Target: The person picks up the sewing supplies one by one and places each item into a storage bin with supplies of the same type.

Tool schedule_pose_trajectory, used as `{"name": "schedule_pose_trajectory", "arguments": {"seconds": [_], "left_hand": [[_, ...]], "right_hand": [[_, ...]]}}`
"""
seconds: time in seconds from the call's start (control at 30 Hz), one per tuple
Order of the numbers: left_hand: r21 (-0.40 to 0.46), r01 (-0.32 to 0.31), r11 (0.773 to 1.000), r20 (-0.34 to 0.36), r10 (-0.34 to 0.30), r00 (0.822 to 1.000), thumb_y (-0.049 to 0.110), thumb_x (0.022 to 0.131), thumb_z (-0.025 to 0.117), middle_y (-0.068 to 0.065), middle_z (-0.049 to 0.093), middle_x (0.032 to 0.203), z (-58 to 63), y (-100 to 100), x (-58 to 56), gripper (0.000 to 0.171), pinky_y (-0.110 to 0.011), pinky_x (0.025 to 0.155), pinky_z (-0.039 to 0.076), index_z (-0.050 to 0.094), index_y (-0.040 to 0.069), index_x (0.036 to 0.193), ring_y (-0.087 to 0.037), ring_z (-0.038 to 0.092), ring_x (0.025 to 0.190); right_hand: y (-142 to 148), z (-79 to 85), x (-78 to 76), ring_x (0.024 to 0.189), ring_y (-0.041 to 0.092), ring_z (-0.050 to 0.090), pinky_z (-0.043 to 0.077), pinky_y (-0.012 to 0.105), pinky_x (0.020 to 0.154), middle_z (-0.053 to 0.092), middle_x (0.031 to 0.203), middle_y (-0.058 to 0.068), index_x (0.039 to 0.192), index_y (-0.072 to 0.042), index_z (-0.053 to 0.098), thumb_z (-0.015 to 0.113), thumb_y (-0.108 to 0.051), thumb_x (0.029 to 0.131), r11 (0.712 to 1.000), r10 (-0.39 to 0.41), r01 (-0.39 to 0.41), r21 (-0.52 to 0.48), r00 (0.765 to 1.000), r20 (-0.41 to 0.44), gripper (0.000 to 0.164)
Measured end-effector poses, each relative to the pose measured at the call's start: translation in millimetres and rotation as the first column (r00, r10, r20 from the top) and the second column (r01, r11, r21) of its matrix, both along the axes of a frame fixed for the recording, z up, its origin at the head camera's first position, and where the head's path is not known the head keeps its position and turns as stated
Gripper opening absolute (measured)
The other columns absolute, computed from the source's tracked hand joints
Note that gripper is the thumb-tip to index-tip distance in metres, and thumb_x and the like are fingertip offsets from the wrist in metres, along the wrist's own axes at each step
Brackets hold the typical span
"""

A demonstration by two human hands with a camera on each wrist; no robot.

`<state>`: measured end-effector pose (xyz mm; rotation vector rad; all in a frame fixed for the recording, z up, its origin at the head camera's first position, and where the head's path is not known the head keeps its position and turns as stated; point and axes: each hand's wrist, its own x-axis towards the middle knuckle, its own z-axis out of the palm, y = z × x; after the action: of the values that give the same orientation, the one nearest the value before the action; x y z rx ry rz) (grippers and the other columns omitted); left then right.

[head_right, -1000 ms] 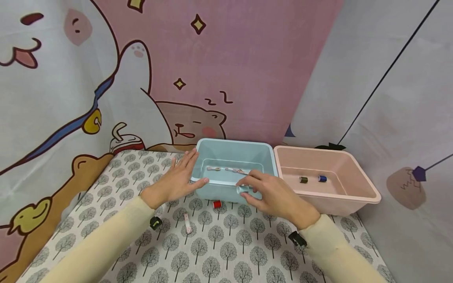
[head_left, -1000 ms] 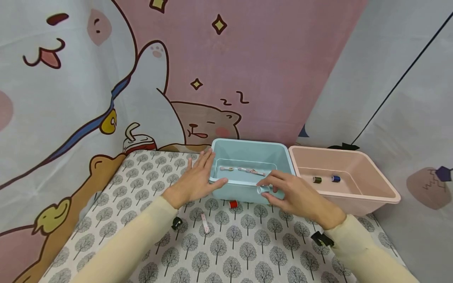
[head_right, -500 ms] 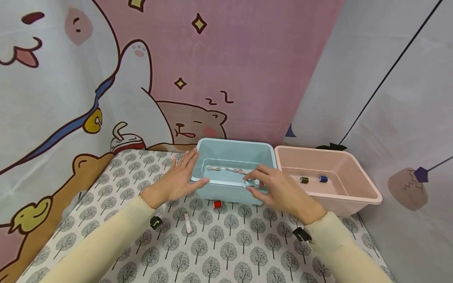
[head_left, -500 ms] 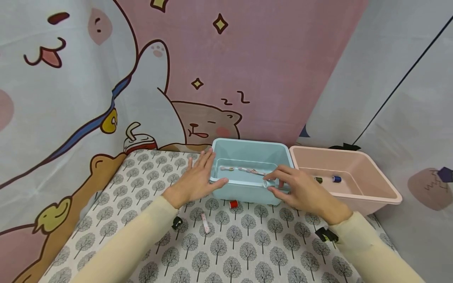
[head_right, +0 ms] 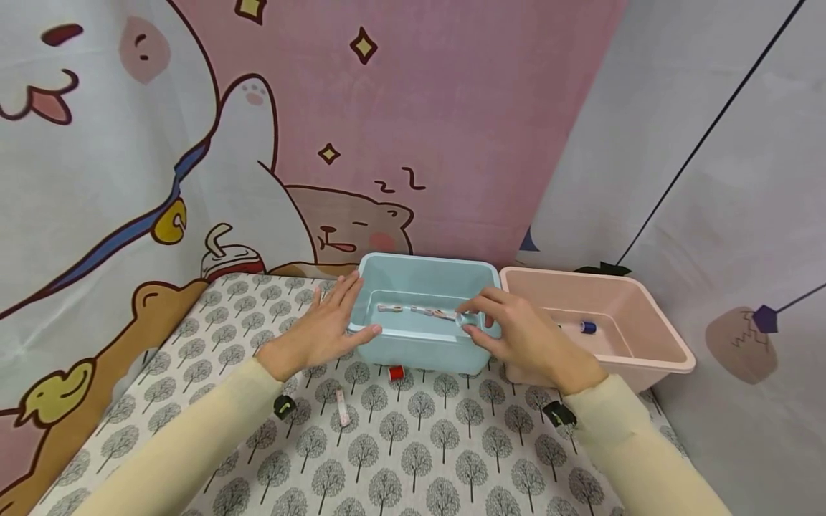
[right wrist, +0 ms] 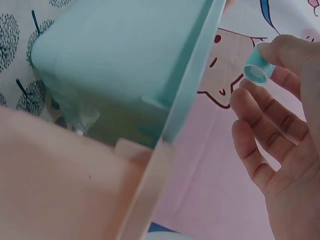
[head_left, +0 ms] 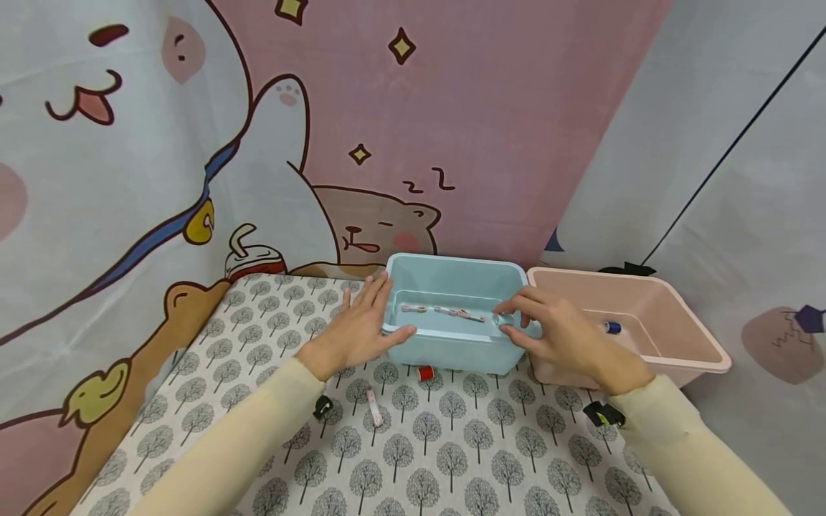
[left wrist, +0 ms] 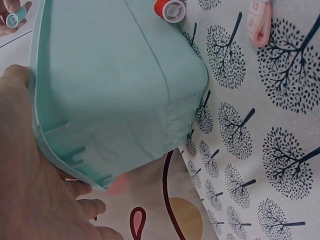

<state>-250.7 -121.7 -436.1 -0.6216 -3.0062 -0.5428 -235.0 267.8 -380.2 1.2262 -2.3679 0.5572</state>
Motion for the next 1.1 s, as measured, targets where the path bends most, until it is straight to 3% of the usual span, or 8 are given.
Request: {"name": "schedule_pose_trajectory", "arguments": {"seconds": [0.17, 0.4, 0.63, 0.87, 1.1], "left_hand": [[-0.002, 0.000, 1.000, 0.006, 0.000, 1.000, 0.090, 0.110, 0.040, -0.008, -0.007, 0.199, 0.6, 0, 0.4, 0.119, -0.073, 0.146, -0.001, 0.006, 0.006, 0.188, -0.035, -0.004, 0.186], [-0.008, 0.004, 1.000, 0.005, -0.004, 1.000, 0.090, 0.110, 0.041, -0.009, -0.006, 0.199, 2.2, -1, 0.8, 0.120, -0.075, 0.146, 0.000, 0.007, 0.005, 0.188, -0.036, -0.004, 0.186], [-0.006, 0.003, 1.000, 0.010, -0.003, 1.000, 0.087, 0.111, 0.044, -0.008, -0.009, 0.198, 1.2, 1, 0.8, 0.118, -0.073, 0.146, -0.002, 0.005, 0.006, 0.188, -0.035, -0.005, 0.186], [0.011, 0.003, 1.000, 0.005, -0.003, 1.000, 0.084, 0.112, 0.047, -0.008, -0.008, 0.198, -0.2, 1, 1.1, 0.117, -0.073, 0.146, -0.003, 0.008, 0.005, 0.188, -0.035, -0.004, 0.186], [0.000, 0.001, 1.000, 0.010, -0.001, 1.000, 0.091, 0.110, 0.039, -0.008, -0.009, 0.198, -0.2, 0, 0.8, 0.120, -0.073, 0.146, -0.002, 0.006, 0.006, 0.188, -0.035, -0.004, 0.186]], "right_hand": [[8, 5.5, -9.1, 0.082, 0.009, 0.069, 0.048, 0.011, 0.067, 0.078, 0.110, -0.003, 0.123, -0.016, 0.086, 0.094, -0.004, 0.093, 1.000, 0.006, -0.006, -0.013, 0.999, -0.040, 0.033], [19, 12.5, -22.3, 0.080, 0.012, 0.070, 0.054, 0.012, 0.068, 0.078, 0.108, 0.002, 0.122, -0.009, 0.085, 0.094, 0.002, 0.089, 0.999, 0.026, -0.028, -0.024, 0.998, -0.061, 0.036], [32, 17.3, -29.3, 0.080, 0.012, 0.069, 0.058, 0.021, 0.065, 0.080, 0.109, 0.000, 0.122, -0.013, 0.087, 0.093, 0.004, 0.090, 0.999, -0.035, 0.034, -0.031, 0.998, -0.044, 0.036], [46, 21.0, -38.5, 0.076, 0.011, 0.071, 0.060, 0.018, 0.067, 0.080, 0.102, 0.000, 0.122, -0.011, 0.087, 0.095, 0.005, 0.087, 0.997, -0.067, 0.065, -0.044, 0.996, -0.058, 0.039], [59, 24.9, -48.7, 0.077, 0.005, 0.069, 0.059, 0.017, 0.065, 0.080, 0.097, -0.001, 0.120, -0.010, 0.087, 0.093, 0.008, 0.086, 0.995, -0.089, 0.087, -0.041, 0.995, -0.042, 0.039]]}}
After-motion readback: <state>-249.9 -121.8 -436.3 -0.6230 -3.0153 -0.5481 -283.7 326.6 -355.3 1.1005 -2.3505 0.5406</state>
